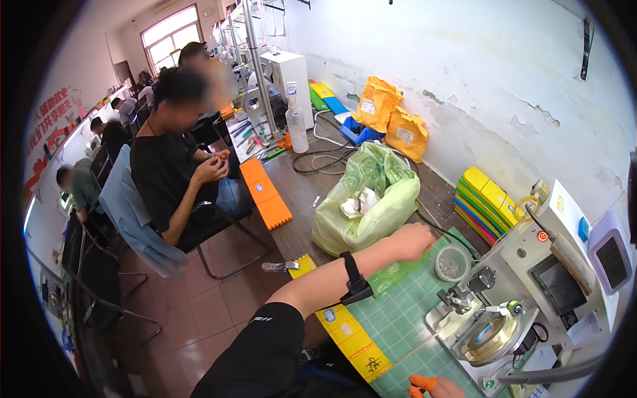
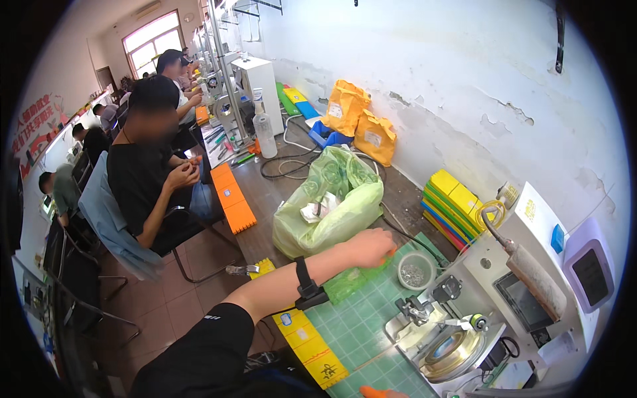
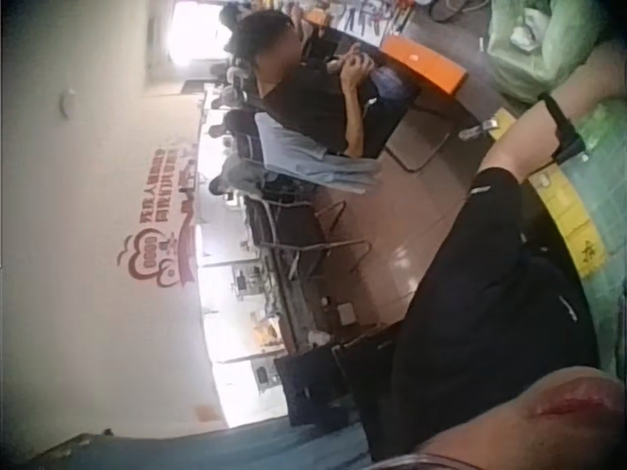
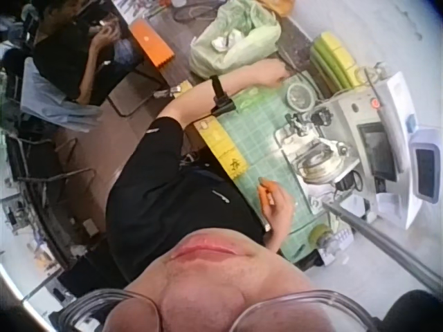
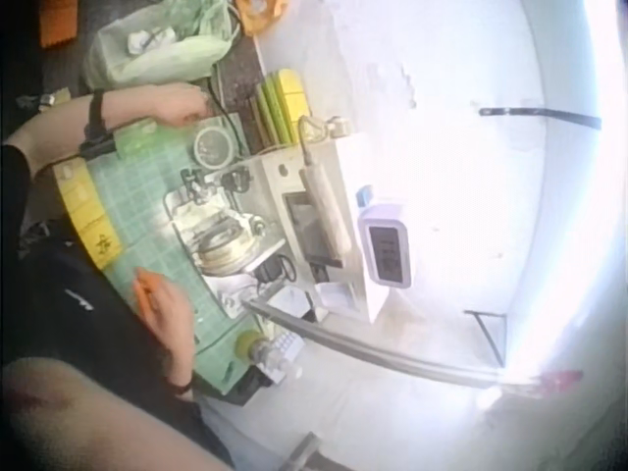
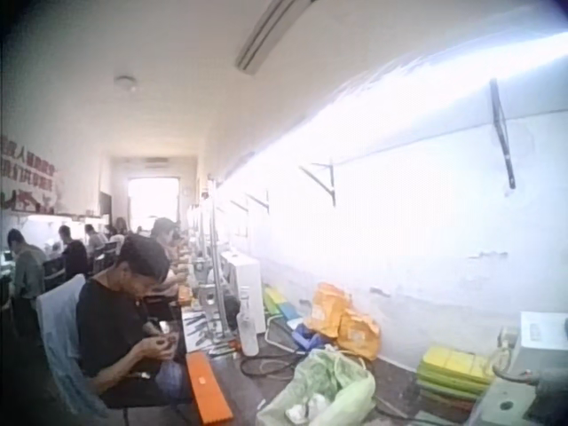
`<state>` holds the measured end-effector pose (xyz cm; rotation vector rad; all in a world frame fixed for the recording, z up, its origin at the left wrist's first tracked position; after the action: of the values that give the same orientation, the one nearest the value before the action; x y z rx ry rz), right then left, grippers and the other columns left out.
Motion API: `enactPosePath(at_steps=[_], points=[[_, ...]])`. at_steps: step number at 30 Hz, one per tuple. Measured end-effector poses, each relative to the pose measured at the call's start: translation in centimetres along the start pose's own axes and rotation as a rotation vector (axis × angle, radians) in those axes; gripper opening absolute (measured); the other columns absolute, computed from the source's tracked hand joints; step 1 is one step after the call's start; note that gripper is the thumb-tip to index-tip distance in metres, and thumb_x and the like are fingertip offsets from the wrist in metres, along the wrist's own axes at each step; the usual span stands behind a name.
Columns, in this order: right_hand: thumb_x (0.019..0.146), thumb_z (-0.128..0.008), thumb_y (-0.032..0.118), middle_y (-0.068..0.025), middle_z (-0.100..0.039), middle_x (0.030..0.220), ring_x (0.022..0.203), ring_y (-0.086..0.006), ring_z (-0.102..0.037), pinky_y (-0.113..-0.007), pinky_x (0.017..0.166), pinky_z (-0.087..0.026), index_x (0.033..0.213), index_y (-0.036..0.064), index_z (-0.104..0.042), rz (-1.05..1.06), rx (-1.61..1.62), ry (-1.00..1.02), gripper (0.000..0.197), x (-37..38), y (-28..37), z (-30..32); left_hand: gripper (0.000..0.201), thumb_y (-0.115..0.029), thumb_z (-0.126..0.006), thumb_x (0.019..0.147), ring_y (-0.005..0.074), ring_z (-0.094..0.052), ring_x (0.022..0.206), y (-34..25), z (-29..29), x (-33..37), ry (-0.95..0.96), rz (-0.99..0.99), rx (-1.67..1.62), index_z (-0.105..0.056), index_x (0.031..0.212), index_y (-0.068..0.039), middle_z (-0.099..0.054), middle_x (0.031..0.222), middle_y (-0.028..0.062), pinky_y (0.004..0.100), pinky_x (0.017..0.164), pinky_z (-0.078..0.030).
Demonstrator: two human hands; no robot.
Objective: Assembling small electronic or mechanical components using tape, tweezers, and a winding machine.
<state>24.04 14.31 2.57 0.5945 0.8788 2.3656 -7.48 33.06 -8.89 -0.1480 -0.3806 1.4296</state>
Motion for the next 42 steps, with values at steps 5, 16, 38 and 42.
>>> enactPosePath(at_steps=[5, 16, 38, 42], points=[[0.09, -0.078, 0.003, -0.0163, -0.075, 0.096, 0.081, -0.0325, -0.073, -0.037, 0.071, -0.056, 0.107, 0.0026, -0.075, 0.008, 0.068, 0.063, 0.017, 0.7, -0.5, -0.2, 0.011, -0.007, -0.071, 0.079, 0.0343, -0.066, 0.098, 0.2, 1.0, -1.1, 0.009, 0.005, 0.04, -0.071, 0.089, -0.01, -0.066, 0.1, 0.012, 0.0468, 0.08, -0.056], [0.092, -0.077, 0.005, -0.0157, -0.074, 0.096, 0.078, -0.0322, -0.071, -0.036, 0.069, -0.055, 0.107, 0.0031, -0.075, -0.002, 0.071, 0.068, 0.016, 0.4, -1.0, -0.8, 0.005, -0.011, -0.068, 0.084, 0.0344, -0.07, 0.093, 0.3, 0.0, 0.6, 0.031, 0.023, 0.133, -0.071, 0.088, -0.01, -0.069, 0.095, 0.0122, 0.0479, 0.077, -0.056], [0.08, -0.087, 0.018, -0.0041, -0.068, 0.082, 0.067, -0.0246, -0.065, -0.035, 0.058, -0.049, 0.105, 0.0097, -0.078, 0.134, -0.083, 0.112, 0.028, 0.0, -1.1, -1.8, 0.01, -0.009, -0.072, 0.088, 0.0349, -0.064, 0.088, -3.4, 7.2, -13.5, -0.106, -0.154, -0.162, -0.071, 0.097, -0.004, -0.062, 0.093, 0.013, 0.0418, 0.075, -0.052], [0.083, -0.086, 0.019, -0.0045, -0.07, 0.085, 0.07, -0.0244, -0.066, -0.036, 0.059, -0.049, 0.103, 0.0084, -0.076, 0.097, -0.085, 0.117, 0.025, 0.7, -0.4, -1.5, 0.012, -0.012, -0.072, 0.09, 0.0356, -0.062, 0.084, -6.3, 11.6, -19.3, 0.095, -0.093, -0.348, -0.071, 0.098, -0.003, -0.058, 0.09, 0.0138, 0.0422, 0.072, -0.051]])
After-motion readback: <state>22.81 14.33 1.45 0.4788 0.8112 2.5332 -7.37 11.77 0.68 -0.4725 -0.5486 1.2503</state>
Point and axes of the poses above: each hand's wrist, its own x-axis towards the middle knuckle, its own z-axis out of the back of the hand, y = z × x, the point moved 7 cm from there along x, towards the middle knuckle
